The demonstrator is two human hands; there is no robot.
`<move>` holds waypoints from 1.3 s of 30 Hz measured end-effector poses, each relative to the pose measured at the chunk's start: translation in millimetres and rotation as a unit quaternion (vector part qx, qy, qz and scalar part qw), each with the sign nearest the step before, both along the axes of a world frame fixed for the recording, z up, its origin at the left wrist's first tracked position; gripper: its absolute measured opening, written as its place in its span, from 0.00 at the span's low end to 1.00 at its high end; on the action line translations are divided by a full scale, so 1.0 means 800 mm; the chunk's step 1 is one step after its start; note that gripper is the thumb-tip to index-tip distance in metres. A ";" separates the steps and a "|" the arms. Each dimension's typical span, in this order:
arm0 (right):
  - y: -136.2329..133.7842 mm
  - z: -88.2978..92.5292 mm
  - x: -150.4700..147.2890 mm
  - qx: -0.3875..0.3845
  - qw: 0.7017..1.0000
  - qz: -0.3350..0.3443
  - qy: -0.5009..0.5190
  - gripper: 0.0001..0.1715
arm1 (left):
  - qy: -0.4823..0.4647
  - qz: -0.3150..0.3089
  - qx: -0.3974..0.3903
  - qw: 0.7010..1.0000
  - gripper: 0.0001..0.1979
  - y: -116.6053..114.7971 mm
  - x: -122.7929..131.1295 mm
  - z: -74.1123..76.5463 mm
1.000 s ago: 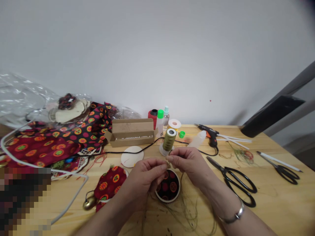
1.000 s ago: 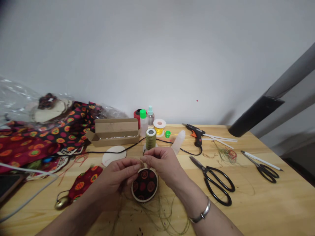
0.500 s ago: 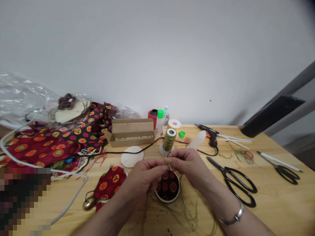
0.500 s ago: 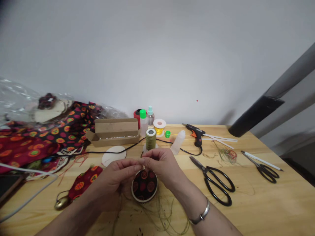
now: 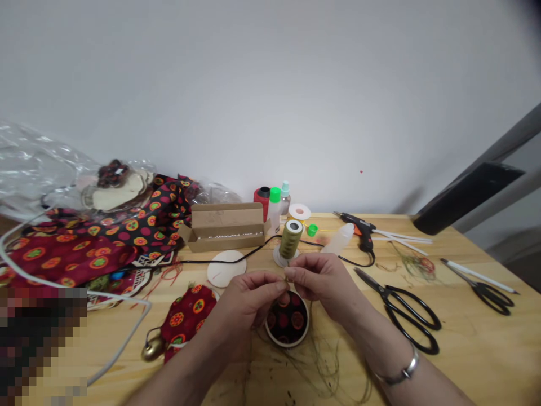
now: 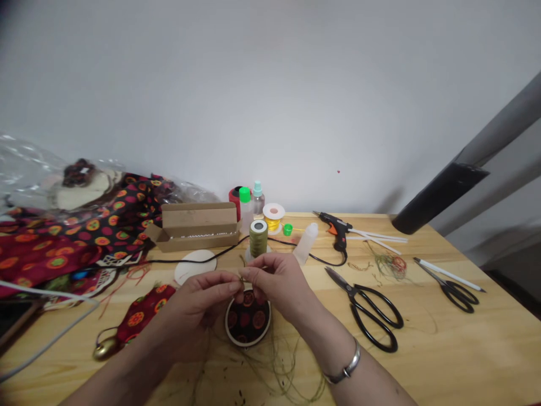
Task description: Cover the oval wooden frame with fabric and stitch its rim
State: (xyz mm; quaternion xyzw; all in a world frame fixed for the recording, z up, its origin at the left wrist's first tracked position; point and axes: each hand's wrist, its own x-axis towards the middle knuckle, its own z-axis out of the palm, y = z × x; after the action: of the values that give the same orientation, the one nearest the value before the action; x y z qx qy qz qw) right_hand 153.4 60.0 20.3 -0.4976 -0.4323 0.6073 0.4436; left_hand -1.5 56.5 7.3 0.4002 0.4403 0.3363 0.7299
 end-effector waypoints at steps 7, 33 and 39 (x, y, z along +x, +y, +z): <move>-0.001 0.003 0.001 0.014 1.000 -0.010 -0.024 0.12 | -0.025 -0.029 0.010 0.999 0.09 0.000 -0.002 -0.004; -0.003 0.007 0.003 0.106 0.987 0.000 -0.122 0.09 | -0.043 -0.023 -0.036 0.998 0.09 -0.004 0.000 -0.006; -0.005 0.006 0.002 0.115 0.983 0.014 -0.146 0.13 | -0.035 -0.017 -0.033 0.999 0.11 -0.005 0.000 -0.001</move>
State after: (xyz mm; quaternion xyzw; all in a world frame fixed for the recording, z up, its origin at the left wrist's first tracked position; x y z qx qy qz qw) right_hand 154.6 55.7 25.3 -0.5202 -0.5663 0.4808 0.4213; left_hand -1.4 52.7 6.5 0.3719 0.4182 0.3228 0.7633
